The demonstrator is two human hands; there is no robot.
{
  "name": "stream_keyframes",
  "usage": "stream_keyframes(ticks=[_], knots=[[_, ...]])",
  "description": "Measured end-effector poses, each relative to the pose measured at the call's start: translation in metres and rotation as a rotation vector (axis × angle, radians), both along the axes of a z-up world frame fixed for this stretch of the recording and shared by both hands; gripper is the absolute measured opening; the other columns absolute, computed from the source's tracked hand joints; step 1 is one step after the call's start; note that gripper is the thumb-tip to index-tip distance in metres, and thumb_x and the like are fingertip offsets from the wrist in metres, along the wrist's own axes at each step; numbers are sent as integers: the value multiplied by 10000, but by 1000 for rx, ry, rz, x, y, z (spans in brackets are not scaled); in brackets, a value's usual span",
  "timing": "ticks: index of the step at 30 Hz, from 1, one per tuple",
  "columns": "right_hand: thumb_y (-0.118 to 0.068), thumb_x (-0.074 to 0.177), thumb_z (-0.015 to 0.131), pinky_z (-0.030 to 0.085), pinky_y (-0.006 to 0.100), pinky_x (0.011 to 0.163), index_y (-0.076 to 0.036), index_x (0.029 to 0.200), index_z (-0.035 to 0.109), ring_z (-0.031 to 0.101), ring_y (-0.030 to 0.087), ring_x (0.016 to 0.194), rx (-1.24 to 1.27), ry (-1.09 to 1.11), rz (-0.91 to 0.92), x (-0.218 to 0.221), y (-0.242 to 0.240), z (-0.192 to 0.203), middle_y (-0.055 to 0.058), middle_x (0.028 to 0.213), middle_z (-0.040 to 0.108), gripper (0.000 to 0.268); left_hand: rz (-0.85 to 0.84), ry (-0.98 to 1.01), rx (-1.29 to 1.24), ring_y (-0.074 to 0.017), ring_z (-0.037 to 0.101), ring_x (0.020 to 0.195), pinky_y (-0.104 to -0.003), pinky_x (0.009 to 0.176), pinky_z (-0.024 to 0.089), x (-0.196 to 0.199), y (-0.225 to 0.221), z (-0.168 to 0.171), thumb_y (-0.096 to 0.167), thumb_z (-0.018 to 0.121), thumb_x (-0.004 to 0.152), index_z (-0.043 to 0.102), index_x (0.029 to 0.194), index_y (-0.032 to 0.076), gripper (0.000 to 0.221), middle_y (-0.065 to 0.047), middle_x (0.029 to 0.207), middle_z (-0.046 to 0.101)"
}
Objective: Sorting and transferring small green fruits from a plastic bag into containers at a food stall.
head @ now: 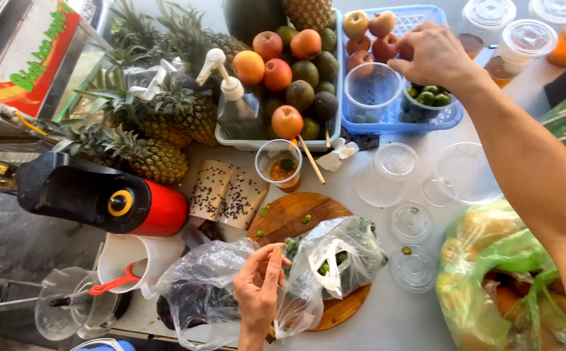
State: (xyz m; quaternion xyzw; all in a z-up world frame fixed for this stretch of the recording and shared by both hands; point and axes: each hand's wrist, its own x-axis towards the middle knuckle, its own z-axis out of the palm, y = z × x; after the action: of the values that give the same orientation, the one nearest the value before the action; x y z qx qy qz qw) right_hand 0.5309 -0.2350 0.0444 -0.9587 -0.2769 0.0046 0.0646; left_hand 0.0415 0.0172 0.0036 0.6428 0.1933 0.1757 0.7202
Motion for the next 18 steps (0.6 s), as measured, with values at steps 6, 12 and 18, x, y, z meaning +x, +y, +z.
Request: stream_keyframes(ticks=[6, 12, 18], knots=[[-302, 789, 746, 615, 465, 841, -207, 1064, 818, 770, 315, 891, -235, 234, 121, 35, 96, -44, 127, 955, 805, 299, 34, 34, 12, -45, 545, 587, -200, 514, 433, 3, 13, 15, 131, 671, 972, 744, 1143, -32, 247, -57, 823, 730], [-246, 722, 785, 666, 404, 818, -271, 1165, 804, 810, 261, 879, -326, 473, 184, 28, 99, -54, 96, 973, 825, 444, 92, 104, -62, -57, 543, 552, -211, 486, 421, -3, 26, 1, 136, 674, 955, 744, 1121, -38, 250, -77, 786, 732], [-256, 703, 820, 651, 393, 821, -238, 1161, 805, 804, 246, 882, -320, 501, 187, 25, 86, -63, 90, 982, 828, 458, 57, 76, -113, -64, 544, 576, -216, 505, 433, 0, 25, -5, 126, 665, 969, 735, 1142, -49, 255, -84, 808, 723]])
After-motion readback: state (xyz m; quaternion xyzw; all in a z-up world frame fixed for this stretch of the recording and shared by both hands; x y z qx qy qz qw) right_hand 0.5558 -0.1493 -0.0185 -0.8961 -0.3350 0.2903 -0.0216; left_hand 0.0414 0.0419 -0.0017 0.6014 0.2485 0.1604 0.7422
